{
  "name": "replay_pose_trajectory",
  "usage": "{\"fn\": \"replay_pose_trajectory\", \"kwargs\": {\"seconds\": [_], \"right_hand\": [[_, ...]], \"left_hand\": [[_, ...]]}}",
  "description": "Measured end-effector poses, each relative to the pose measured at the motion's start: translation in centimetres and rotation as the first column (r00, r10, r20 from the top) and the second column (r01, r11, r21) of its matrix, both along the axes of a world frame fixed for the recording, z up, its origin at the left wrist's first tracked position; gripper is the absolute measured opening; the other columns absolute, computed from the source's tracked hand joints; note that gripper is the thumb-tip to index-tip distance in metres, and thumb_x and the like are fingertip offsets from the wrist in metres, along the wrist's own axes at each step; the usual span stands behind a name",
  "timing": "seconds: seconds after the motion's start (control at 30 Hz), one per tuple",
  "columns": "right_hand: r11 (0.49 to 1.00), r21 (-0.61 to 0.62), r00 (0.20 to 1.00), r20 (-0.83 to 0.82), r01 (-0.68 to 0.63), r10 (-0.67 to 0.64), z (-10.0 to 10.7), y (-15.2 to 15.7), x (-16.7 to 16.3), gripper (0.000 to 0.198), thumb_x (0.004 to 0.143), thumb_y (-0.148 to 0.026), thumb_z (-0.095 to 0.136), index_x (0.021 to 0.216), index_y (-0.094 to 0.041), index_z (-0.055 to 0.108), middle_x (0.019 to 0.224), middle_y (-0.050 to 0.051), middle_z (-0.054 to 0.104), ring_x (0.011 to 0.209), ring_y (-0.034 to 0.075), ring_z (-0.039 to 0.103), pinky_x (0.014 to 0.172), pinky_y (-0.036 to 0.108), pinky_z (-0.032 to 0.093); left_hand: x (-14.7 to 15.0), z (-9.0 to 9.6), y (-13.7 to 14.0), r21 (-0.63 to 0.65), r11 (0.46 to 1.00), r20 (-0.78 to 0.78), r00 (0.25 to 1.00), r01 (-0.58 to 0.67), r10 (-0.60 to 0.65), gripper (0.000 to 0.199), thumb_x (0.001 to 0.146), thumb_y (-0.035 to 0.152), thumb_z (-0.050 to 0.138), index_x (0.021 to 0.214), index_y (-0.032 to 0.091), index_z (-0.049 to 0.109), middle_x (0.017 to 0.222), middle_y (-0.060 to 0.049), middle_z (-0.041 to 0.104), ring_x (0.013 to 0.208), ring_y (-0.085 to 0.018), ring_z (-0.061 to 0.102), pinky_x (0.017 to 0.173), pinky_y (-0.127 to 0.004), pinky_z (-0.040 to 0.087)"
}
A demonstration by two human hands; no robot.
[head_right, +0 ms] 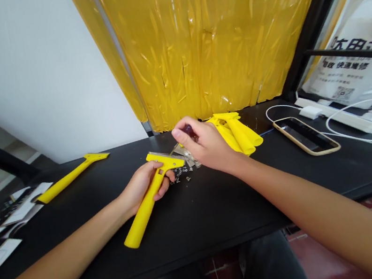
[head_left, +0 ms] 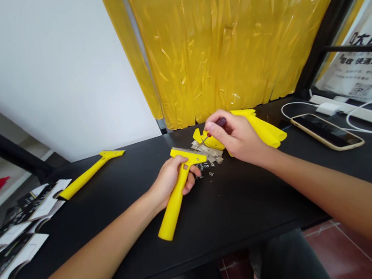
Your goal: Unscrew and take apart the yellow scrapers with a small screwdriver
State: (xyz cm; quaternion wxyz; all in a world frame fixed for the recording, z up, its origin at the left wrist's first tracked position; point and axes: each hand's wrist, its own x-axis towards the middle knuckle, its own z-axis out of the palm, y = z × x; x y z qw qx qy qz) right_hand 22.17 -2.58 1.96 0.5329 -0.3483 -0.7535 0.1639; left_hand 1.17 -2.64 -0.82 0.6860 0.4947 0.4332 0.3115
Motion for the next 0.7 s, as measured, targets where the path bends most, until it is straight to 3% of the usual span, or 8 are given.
{"fn": "replay_pose_trajectory", "kwargs": {"seconds": [0.1, 0.23, 0.47, 0.7], "right_hand": [[1.000, -0.012, 0.993, -0.117, -0.024, 0.022, -0.25, -0.41, -0.52, 0.025, 0.100, -0.045, 0.052, 0.093, -0.022, 0.057, 0.075, -0.002, 0.058, 0.063, 0.011, 0.052, 0.056, 0.025, 0.041], [0.999, 0.017, 0.999, 0.013, -0.050, 0.049, -0.53, -0.85, -0.94, 0.022, 0.099, -0.043, 0.054, 0.094, -0.022, 0.058, 0.078, -0.001, 0.060, 0.066, 0.011, 0.054, 0.059, 0.025, 0.042], [0.995, 0.099, 0.998, 0.064, 0.009, -0.015, -0.61, -0.91, -0.82, 0.020, 0.100, -0.038, 0.053, 0.091, -0.020, 0.057, 0.073, -0.002, 0.058, 0.062, 0.010, 0.051, 0.058, 0.024, 0.039], [0.995, 0.099, 0.997, 0.079, -0.013, 0.005, -0.73, -0.76, -0.96, 0.019, 0.101, -0.036, 0.052, 0.090, -0.020, 0.055, 0.072, -0.003, 0.057, 0.060, 0.009, 0.050, 0.055, 0.023, 0.038]], "left_hand": [[0.40, -0.14, -0.25, 0.067, 0.997, 0.016, 0.999, -0.047, 0.046, 0.017, 0.090, 0.029, 0.051, 0.089, 0.013, 0.057, 0.080, -0.013, 0.074, 0.041, -0.014, 0.059, 0.031, -0.022, 0.037], [0.72, -0.40, -0.56, 0.147, 0.989, -0.050, 0.998, -0.019, 0.026, 0.017, 0.091, 0.029, 0.059, 0.096, 0.012, 0.057, 0.098, -0.017, 0.075, 0.048, -0.017, 0.066, 0.036, -0.026, 0.047], [0.73, -0.49, -0.61, 0.172, 0.985, -0.057, 0.998, 0.009, 0.001, 0.017, 0.093, 0.028, 0.058, 0.094, 0.011, 0.058, 0.098, -0.018, 0.075, 0.052, -0.018, 0.067, 0.040, -0.027, 0.050], [0.91, -0.03, -0.94, 0.162, 0.987, -0.074, 0.997, -0.012, 0.025, 0.017, 0.093, 0.026, 0.059, 0.095, 0.010, 0.060, 0.079, -0.012, 0.074, 0.049, -0.016, 0.064, 0.041, -0.025, 0.050]]}}
